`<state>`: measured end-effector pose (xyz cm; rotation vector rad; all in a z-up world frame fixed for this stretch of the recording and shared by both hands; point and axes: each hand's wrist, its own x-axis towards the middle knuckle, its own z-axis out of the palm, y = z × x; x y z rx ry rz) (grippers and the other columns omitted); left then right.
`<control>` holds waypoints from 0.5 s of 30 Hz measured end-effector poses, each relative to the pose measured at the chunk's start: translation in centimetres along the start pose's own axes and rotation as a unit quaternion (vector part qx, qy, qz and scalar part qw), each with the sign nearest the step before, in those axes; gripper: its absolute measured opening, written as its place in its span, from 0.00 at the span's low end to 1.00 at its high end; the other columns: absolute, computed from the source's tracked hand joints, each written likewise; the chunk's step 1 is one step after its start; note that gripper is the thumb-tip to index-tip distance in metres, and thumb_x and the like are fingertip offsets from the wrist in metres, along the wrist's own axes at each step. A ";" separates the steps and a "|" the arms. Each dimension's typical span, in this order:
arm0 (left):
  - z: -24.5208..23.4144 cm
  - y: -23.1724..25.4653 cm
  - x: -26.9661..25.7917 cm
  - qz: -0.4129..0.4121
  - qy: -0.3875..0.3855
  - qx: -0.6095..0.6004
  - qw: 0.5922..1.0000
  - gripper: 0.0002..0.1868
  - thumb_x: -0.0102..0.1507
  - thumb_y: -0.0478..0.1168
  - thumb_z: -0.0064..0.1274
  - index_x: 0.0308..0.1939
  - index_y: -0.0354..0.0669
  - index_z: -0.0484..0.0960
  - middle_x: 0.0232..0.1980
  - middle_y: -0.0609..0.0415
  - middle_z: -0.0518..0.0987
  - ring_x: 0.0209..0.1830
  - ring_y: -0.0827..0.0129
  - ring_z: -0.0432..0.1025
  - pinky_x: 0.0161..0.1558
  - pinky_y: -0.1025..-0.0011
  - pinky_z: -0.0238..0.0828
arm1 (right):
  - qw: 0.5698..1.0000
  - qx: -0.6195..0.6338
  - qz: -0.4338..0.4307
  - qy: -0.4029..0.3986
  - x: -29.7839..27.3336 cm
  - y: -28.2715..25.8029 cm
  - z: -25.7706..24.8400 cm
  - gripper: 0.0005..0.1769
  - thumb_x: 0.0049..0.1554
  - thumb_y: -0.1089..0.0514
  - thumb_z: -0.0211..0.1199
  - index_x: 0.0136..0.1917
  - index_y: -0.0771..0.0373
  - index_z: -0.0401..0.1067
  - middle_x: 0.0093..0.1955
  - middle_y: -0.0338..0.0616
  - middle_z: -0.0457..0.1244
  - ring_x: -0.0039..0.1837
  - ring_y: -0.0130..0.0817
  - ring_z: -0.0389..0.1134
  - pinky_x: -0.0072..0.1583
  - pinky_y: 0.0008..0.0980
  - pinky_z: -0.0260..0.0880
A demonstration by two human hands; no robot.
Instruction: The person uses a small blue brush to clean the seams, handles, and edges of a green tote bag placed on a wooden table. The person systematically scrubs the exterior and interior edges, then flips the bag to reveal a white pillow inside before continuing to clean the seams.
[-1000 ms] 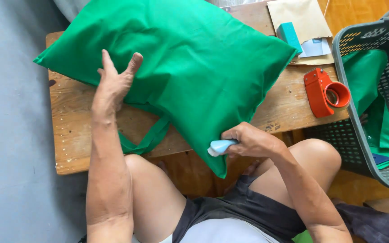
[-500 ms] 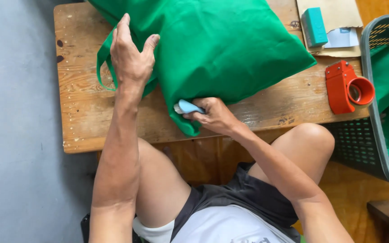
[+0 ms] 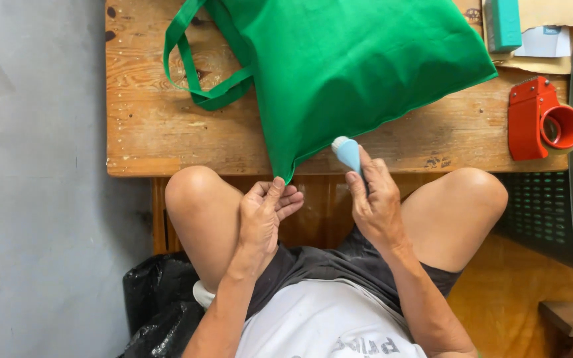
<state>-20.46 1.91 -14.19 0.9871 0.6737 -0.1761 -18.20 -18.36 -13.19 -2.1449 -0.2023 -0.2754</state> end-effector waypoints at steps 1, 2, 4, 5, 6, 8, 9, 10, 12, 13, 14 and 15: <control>0.3 0.3 -0.3 0.001 0.004 -0.002 1.000 0.22 0.64 0.49 0.61 0.44 0.31 0.73 0.39 0.41 0.82 0.38 0.57 0.83 0.45 0.55 0.84 | 1.000 0.002 -0.001 -0.004 -0.1 -0.6 0.5 0.23 0.68 0.58 0.55 0.74 0.64 0.68 0.45 0.50 0.62 0.44 0.40 0.67 0.49 0.31 0.68; 0.6 0.7 -0.5 0.007 -0.011 -0.022 1.000 0.18 0.65 0.46 0.59 0.42 0.32 0.75 0.40 0.41 0.84 0.40 0.57 0.83 0.46 0.56 0.84 | 1.000 0.019 -0.024 -0.002 -0.1 -1.2 1.0 0.23 0.67 0.60 0.56 0.74 0.66 0.67 0.44 0.51 0.62 0.42 0.40 0.67 0.47 0.32 0.68; 0.4 0.7 -0.4 0.014 -0.025 -0.043 0.999 0.13 0.66 0.42 0.58 0.41 0.33 0.76 0.41 0.40 0.85 0.41 0.57 0.83 0.47 0.56 0.84 | 0.998 0.038 -0.048 0.000 0.0 -2.7 1.8 0.23 0.67 0.63 0.56 0.74 0.68 0.67 0.42 0.52 0.62 0.41 0.41 0.67 0.45 0.33 0.68; -0.1 0.4 -0.1 0.061 -0.037 -0.006 0.997 0.12 0.66 0.40 0.58 0.41 0.31 0.76 0.42 0.36 0.85 0.43 0.53 0.83 0.48 0.53 0.83 | 0.996 0.041 -0.075 0.005 0.0 -3.6 2.0 0.25 0.66 0.64 0.57 0.76 0.65 0.66 0.42 0.49 0.63 0.41 0.39 0.68 0.46 0.32 0.69; -0.4 0.1 0.3 0.109 -0.048 0.029 0.992 0.12 0.66 0.38 0.58 0.41 0.29 0.76 0.43 0.32 0.85 0.45 0.49 0.82 0.49 0.50 0.81 | 0.993 0.045 -0.105 0.008 0.1 -4.4 2.3 0.27 0.66 0.66 0.57 0.77 0.62 0.65 0.42 0.47 0.63 0.42 0.38 0.68 0.46 0.31 0.69; -0.9 -0.7 0.5 0.125 -0.050 0.014 0.991 0.10 0.66 0.36 0.57 0.42 0.29 0.77 0.43 0.34 0.85 0.46 0.51 0.82 0.50 0.51 0.81 | 0.993 0.041 -0.112 -0.017 -0.5 -4.5 3.0 0.25 0.64 0.66 0.60 0.74 0.59 0.69 0.42 0.44 0.64 0.41 0.37 0.69 0.45 0.31 0.70; -1.1 -1.1 0.7 0.138 -0.054 0.001 0.989 0.09 0.67 0.35 0.56 0.43 0.29 0.77 0.42 0.37 0.85 0.46 0.54 0.82 0.50 0.51 0.81 | 0.992 0.036 -0.117 -0.041 -0.9 -4.5 3.3 0.24 0.62 0.66 0.62 0.71 0.55 0.73 0.41 0.41 0.65 0.40 0.36 0.70 0.43 0.30 0.71; -1.7 -2.0 1.5 0.138 -0.054 0.002 0.989 0.09 0.67 0.35 0.56 0.43 0.29 0.77 0.42 0.37 0.85 0.46 0.54 0.82 0.50 0.51 0.81 | 0.992 0.036 -0.116 -0.040 -1.4 -4.2 4.1 0.24 0.62 0.66 0.62 0.71 0.55 0.73 0.41 0.41 0.65 0.40 0.36 0.70 0.43 0.30 0.71; -2.8 -3.7 3.1 0.117 -0.060 -0.091 0.987 0.06 0.68 0.33 0.53 0.44 0.32 0.77 0.41 0.41 0.85 0.44 0.59 0.82 0.51 0.55 0.83 | 0.990 0.063 -0.094 -0.080 -2.3 -3.4 5.6 0.23 0.60 0.66 0.63 0.67 0.50 0.77 0.39 0.36 0.65 0.36 0.30 0.68 0.39 0.27 0.70; -2.4 -3.4 2.9 0.117 -0.060 -0.092 0.987 0.06 0.68 0.33 0.53 0.44 0.32 0.77 0.41 0.41 0.85 0.44 0.59 0.82 0.51 0.55 0.83 | 0.990 0.063 -0.095 -0.080 -2.1 -3.1 5.3 0.23 0.60 0.66 0.63 0.67 0.50 0.77 0.39 0.36 0.65 0.36 0.30 0.68 0.39 0.27 0.70; -2.1 -3.1 2.5 0.112 -0.080 -0.116 0.984 0.06 0.68 0.33 0.54 0.43 0.32 0.77 0.42 0.38 0.85 0.47 0.53 0.82 0.53 0.50 0.80 | 0.993 0.053 -0.090 -0.052 -1.8 -2.7 5.1 0.23 0.60 0.67 0.62 0.66 0.52 0.77 0.39 0.41 0.65 0.37 0.37 0.69 0.40 0.31 0.70; -1.8 -2.8 2.2 0.107 -0.101 -0.140 0.979 0.06 0.68 0.33 0.54 0.42 0.31 0.77 0.44 0.35 0.85 0.49 0.47 0.81 0.55 0.44 0.78 | 0.995 0.044 -0.085 -0.023 -1.6 -2.3 4.8 0.22 0.60 0.68 0.62 0.65 0.54 0.78 0.39 0.47 0.65 0.39 0.45 0.71 0.41 0.36 0.70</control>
